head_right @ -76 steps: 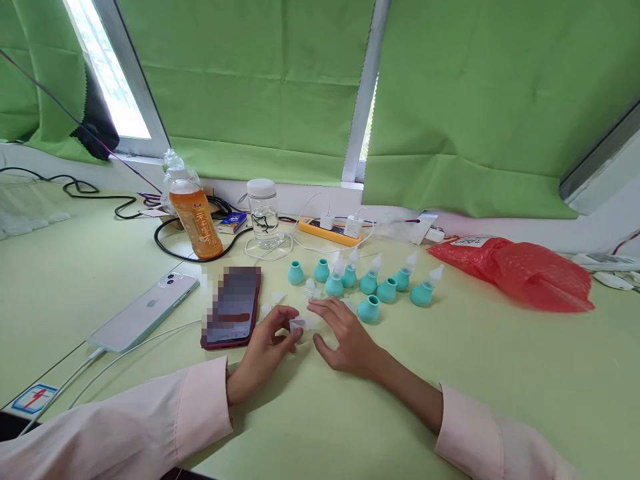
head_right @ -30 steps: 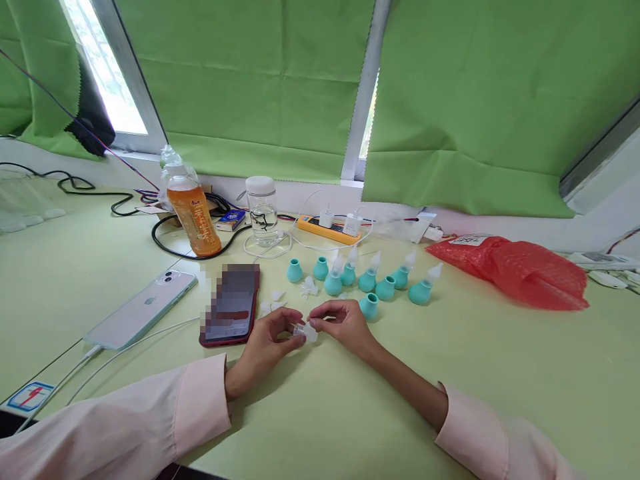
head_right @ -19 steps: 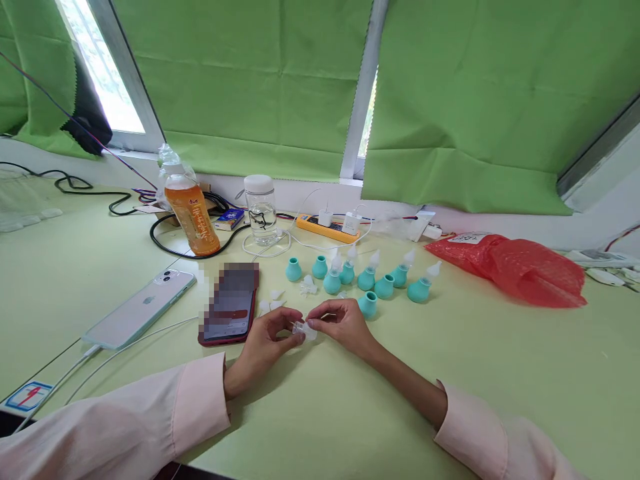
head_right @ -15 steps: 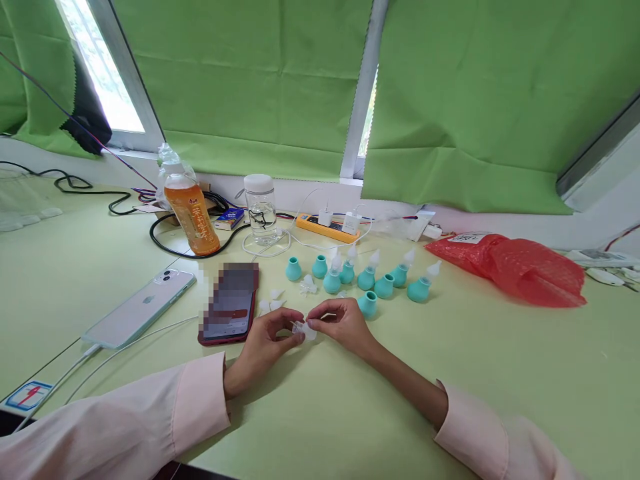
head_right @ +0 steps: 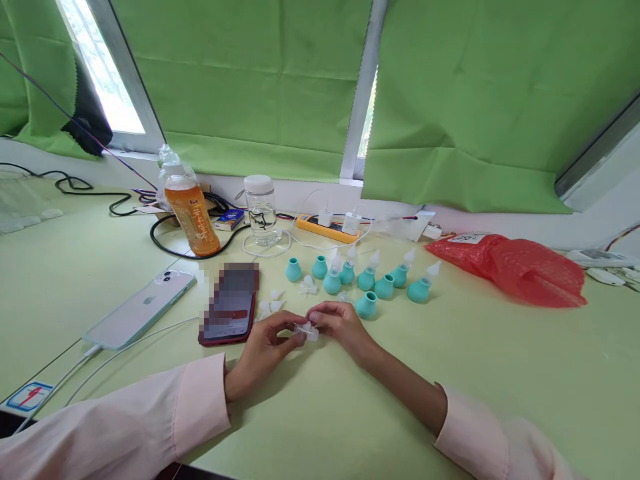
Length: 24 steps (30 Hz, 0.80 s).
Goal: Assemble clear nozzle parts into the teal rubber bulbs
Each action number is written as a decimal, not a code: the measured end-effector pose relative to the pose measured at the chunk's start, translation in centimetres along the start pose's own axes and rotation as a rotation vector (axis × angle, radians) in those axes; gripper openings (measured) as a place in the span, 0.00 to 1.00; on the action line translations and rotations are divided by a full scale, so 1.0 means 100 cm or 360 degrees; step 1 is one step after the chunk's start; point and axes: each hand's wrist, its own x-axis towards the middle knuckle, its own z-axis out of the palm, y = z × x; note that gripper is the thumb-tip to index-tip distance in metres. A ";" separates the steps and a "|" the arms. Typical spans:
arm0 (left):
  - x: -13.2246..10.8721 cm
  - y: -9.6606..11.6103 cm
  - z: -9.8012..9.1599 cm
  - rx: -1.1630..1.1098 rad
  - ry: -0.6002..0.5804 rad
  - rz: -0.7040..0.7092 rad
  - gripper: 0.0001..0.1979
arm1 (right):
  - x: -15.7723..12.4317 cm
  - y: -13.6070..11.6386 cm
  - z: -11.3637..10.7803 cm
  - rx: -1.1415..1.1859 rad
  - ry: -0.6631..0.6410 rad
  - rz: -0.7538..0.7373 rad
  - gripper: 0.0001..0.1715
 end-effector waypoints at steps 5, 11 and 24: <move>0.000 -0.002 0.000 -0.0088 0.0025 -0.0019 0.08 | -0.001 -0.001 0.001 0.0125 -0.0165 0.0179 0.11; 0.000 -0.003 0.000 -0.0196 0.0032 -0.0017 0.15 | -0.003 -0.003 0.000 0.0166 -0.0393 0.0386 0.14; -0.003 0.003 0.001 -0.0143 0.0046 0.0021 0.08 | -0.002 -0.003 -0.003 0.0302 -0.0394 0.0429 0.12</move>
